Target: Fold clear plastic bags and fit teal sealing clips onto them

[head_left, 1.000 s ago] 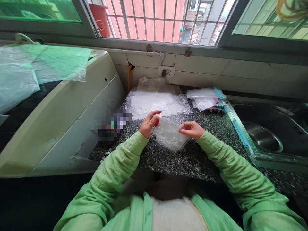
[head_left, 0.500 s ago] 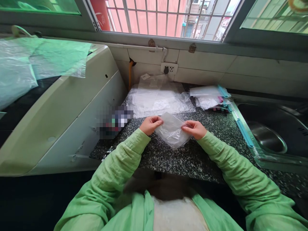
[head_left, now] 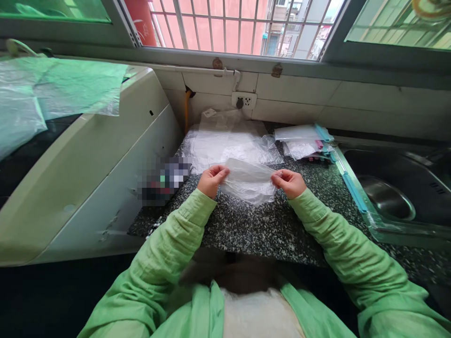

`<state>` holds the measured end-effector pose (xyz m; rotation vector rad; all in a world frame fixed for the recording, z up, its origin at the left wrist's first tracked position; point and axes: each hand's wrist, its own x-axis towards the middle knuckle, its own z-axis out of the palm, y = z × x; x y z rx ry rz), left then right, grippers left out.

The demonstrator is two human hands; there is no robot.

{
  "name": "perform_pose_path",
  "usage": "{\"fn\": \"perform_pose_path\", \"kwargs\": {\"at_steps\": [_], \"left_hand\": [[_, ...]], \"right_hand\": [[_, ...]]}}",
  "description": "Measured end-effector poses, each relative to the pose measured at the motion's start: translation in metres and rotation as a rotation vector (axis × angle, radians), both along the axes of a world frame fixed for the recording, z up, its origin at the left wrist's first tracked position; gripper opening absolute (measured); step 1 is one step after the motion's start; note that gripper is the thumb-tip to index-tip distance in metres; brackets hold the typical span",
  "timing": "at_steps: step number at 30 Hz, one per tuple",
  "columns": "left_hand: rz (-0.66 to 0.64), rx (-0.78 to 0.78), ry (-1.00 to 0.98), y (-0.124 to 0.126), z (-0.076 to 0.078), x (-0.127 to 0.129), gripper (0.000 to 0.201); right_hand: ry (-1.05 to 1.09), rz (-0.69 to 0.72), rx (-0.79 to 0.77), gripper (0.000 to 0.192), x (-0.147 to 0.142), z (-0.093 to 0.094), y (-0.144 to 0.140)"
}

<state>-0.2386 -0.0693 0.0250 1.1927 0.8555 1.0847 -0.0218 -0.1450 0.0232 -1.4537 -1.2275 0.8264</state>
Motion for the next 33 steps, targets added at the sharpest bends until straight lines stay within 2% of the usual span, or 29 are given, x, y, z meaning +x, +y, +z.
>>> {"fn": "perform_pose_path", "kwargs": {"at_steps": [3,7,11,14,18,23,26,29,31,33], "left_hand": [[-0.062,0.009,0.032,0.001,0.001,-0.002,0.026],[-0.119,0.023,0.006,0.003,0.003,-0.006,0.032],[-0.074,0.104,0.086,0.004,0.003,-0.007,0.040],[-0.028,0.106,0.117,0.003,0.005,-0.006,0.043],[0.027,0.127,0.111,0.001,0.008,-0.004,0.042],[0.052,0.157,0.102,0.000,0.008,-0.005,0.037],[0.031,0.159,0.107,-0.002,0.008,-0.004,0.036],[-0.025,0.156,0.130,-0.006,0.009,-0.001,0.035],[-0.065,0.168,0.154,-0.009,0.009,0.001,0.035],[-0.099,0.188,0.174,-0.011,0.008,0.003,0.034]], "right_hand": [[0.008,0.008,-0.002,0.032,0.002,0.003,0.000],[-0.005,0.094,-0.047,0.035,0.003,0.010,0.000],[-0.022,0.147,-0.079,0.038,0.002,0.012,0.000],[-0.030,0.162,-0.095,0.040,0.002,0.009,0.000],[-0.016,0.146,-0.095,0.043,0.002,0.005,0.001],[-0.055,0.202,-0.111,0.045,0.003,0.005,0.000],[-0.154,0.177,-0.087,0.045,0.007,0.009,0.001],[-0.354,0.103,0.015,0.045,0.007,0.020,0.002],[-0.471,0.137,0.102,0.041,-0.001,0.028,0.005],[-0.536,0.241,0.162,0.036,-0.015,0.032,0.008]]}}
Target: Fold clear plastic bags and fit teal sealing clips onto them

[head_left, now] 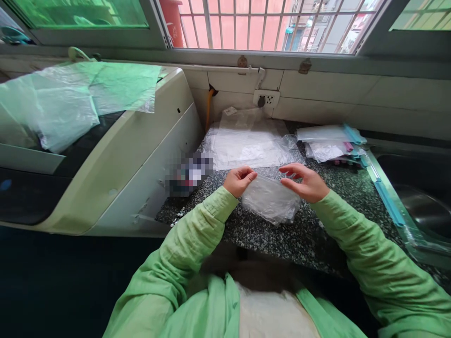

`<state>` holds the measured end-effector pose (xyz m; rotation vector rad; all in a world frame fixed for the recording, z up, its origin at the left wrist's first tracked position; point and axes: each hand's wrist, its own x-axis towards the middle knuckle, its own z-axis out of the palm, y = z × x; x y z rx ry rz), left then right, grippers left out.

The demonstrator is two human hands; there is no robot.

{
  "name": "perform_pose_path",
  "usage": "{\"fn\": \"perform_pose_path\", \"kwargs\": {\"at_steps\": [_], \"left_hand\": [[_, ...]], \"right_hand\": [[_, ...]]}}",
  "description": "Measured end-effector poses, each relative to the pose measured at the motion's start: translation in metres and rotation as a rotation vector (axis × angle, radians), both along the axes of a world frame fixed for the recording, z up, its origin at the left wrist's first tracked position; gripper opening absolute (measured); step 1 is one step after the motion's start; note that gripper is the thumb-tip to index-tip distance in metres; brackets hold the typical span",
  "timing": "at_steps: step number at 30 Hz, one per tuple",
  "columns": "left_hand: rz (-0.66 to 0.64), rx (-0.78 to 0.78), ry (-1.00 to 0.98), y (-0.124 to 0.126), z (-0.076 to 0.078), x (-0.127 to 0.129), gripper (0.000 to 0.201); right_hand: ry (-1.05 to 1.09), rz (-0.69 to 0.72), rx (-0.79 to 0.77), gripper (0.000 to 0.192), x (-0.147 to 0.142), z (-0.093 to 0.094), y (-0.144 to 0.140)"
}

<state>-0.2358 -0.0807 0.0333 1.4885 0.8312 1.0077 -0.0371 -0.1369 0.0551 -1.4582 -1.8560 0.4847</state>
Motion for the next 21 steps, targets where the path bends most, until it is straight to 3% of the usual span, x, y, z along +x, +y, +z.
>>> {"fn": "perform_pose_path", "kwargs": {"at_steps": [3,6,12,21], "left_hand": [[-0.028,0.029,0.014,-0.002,0.000,0.000,0.034],[-0.026,0.047,0.021,-0.002,0.000,-0.001,0.033],[-0.006,0.037,0.007,-0.002,-0.003,0.001,0.031],[0.036,-0.023,-0.016,-0.001,-0.006,0.002,0.033]], "right_hand": [[-0.029,0.114,-0.026,0.032,-0.022,-0.003,0.006],[0.036,0.119,-0.118,0.030,-0.031,-0.010,0.010],[0.184,0.059,-0.213,0.032,-0.023,-0.017,0.009],[0.180,0.081,-0.227,0.031,-0.019,-0.013,0.010]]}}
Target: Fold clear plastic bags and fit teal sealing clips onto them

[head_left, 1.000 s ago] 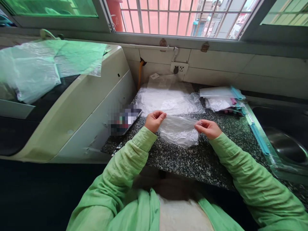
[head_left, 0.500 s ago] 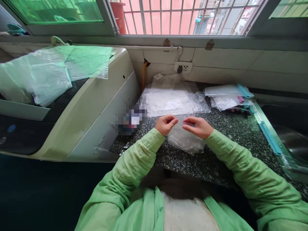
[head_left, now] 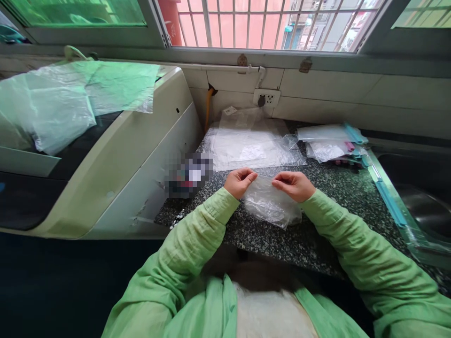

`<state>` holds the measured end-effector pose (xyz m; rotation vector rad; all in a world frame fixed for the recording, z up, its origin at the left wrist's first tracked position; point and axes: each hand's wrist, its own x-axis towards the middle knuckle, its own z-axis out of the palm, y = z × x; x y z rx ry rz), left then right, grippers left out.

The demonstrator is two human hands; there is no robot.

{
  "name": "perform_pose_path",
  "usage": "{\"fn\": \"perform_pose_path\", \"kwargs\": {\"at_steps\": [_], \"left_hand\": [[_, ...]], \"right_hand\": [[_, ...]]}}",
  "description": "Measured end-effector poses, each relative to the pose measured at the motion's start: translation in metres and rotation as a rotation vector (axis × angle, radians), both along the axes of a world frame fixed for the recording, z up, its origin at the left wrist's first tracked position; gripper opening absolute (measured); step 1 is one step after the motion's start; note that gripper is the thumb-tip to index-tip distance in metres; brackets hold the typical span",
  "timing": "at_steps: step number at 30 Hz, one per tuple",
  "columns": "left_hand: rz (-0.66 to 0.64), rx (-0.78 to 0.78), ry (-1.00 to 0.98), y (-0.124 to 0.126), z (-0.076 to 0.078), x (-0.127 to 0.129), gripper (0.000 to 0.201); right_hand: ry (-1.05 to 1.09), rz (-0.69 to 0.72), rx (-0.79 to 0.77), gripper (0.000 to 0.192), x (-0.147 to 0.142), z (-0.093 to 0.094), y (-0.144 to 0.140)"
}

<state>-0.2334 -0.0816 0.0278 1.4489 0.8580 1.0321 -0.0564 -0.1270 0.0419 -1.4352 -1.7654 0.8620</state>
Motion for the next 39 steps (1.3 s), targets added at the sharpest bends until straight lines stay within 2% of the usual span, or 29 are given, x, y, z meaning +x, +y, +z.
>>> {"fn": "perform_pose_path", "kwargs": {"at_steps": [8,15,26,39], "left_hand": [[-0.140,-0.024,0.044,0.002,-0.002,0.000,0.041],[-0.194,0.040,0.168,0.000,-0.005,0.004,0.039],[-0.136,0.155,0.178,-0.002,-0.006,0.005,0.032],[-0.047,0.113,0.127,0.003,-0.007,0.003,0.030]], "right_hand": [[-0.079,0.094,-0.053,0.031,0.013,0.006,-0.001],[-0.144,0.146,-0.019,0.030,0.008,0.007,-0.002],[-0.128,0.140,-0.028,0.029,0.009,0.006,-0.001],[-0.089,0.084,-0.105,0.032,0.017,0.006,0.001]]}}
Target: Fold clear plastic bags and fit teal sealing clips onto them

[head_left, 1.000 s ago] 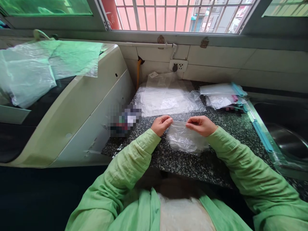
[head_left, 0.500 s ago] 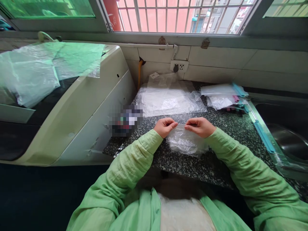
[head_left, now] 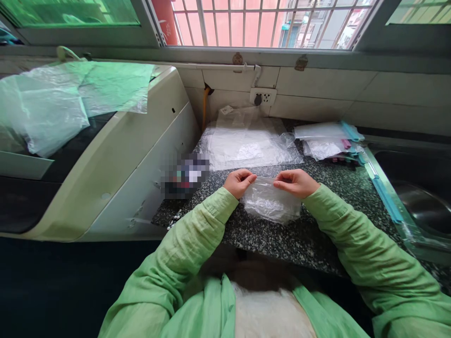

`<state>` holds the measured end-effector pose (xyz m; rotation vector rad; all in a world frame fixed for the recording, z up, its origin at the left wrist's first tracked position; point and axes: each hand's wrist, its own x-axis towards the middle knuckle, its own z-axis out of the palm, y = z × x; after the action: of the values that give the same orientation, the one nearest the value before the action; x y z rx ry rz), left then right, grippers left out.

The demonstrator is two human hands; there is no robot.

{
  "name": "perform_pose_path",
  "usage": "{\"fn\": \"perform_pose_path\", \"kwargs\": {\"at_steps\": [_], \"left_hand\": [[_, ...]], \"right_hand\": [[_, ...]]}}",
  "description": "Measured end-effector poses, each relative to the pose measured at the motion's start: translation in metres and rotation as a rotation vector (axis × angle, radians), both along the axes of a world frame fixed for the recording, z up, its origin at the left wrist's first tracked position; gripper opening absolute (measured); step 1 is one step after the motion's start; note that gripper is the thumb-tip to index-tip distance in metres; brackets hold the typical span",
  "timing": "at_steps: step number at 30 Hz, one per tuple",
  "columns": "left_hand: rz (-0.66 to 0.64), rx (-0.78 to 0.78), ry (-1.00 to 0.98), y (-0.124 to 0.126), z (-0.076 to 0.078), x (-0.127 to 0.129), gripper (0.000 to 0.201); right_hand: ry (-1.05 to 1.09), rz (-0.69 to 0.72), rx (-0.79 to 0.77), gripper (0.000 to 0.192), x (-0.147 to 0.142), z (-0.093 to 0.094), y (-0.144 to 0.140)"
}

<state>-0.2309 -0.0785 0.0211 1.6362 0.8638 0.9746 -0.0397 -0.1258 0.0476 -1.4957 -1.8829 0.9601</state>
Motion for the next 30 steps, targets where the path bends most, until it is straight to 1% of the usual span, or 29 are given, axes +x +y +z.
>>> {"fn": "perform_pose_path", "kwargs": {"at_steps": [4,8,12,14,17,19,22,25,30], "left_hand": [[0.017,-0.003,-0.027,0.000,0.001,0.000,0.032],[0.011,-0.013,-0.038,-0.001,0.000,0.003,0.034],[-0.063,-0.059,-0.011,0.000,-0.004,0.004,0.034],[-0.082,-0.038,0.021,0.001,-0.005,0.003,0.033],[-0.053,0.061,0.083,0.002,-0.004,0.002,0.029],[-0.068,0.095,0.120,0.002,-0.003,0.002,0.028],[-0.145,0.076,0.139,0.001,-0.004,0.003,0.029],[-0.200,0.068,0.115,0.000,-0.006,0.005,0.031],[-0.209,0.088,0.112,0.000,-0.009,0.007,0.028]], "right_hand": [[0.041,-0.003,-0.002,0.031,0.006,0.003,0.000],[0.030,0.018,-0.020,0.031,0.011,0.006,0.002],[0.012,0.037,-0.035,0.031,0.015,0.007,0.003],[-0.004,0.055,-0.048,0.031,0.016,0.008,0.003],[-0.027,0.069,-0.053,0.031,0.013,0.009,0.002],[-0.035,0.075,-0.049,0.031,0.010,0.008,0.002],[-0.060,0.093,-0.032,0.031,0.005,0.005,0.002],[-0.084,0.101,-0.016,0.031,0.003,0.004,0.002],[-0.113,0.092,-0.016,0.030,0.007,0.005,0.004]]}}
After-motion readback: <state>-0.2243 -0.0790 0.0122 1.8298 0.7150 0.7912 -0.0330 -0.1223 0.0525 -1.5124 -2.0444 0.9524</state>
